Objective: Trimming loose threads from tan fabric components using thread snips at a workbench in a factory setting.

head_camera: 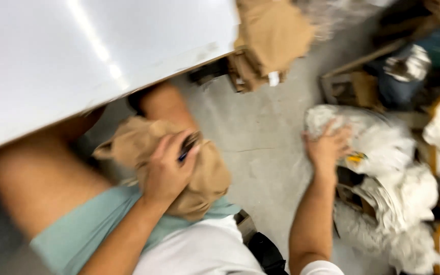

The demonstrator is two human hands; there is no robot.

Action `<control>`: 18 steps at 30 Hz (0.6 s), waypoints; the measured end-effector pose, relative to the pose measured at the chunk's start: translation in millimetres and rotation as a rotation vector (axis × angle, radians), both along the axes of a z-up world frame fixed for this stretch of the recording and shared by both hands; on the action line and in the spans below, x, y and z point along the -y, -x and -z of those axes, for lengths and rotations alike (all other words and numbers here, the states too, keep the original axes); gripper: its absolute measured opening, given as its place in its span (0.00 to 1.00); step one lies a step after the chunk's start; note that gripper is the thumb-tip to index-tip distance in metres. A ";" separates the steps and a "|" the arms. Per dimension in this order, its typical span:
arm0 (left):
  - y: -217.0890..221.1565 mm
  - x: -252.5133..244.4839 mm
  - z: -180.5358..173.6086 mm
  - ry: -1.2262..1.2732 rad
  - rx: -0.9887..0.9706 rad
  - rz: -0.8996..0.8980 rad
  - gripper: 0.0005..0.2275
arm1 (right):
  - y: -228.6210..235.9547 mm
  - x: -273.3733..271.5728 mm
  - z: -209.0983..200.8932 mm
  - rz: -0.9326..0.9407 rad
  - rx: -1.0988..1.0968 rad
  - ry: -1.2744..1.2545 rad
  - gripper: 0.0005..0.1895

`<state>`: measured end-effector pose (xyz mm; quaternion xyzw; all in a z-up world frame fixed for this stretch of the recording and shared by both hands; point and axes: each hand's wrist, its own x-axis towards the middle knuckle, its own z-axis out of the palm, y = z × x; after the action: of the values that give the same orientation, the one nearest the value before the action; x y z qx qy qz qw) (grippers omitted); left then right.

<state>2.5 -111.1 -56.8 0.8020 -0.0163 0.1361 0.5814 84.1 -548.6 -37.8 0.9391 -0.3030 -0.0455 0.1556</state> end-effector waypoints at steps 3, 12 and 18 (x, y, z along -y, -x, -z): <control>1.1 -1.1 -3.4 -0.070 -0.058 -0.031 0.19 | 20.1 -28.6 15.3 -0.235 0.049 -0.081 0.28; 3.2 -9.2 -4.3 -0.021 -0.182 -0.048 0.13 | 23.1 -289.0 9.4 -1.104 -0.004 -1.260 0.20; 13.3 -36.4 -2.9 -0.152 -0.119 -0.154 0.19 | 23.0 -302.8 -1.1 -1.141 0.097 -1.390 0.07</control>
<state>-10.8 -74.7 -53.9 0.8492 0.0695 0.1307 0.5069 61.1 -245.9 -36.8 0.8299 0.2988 -0.0947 -0.4616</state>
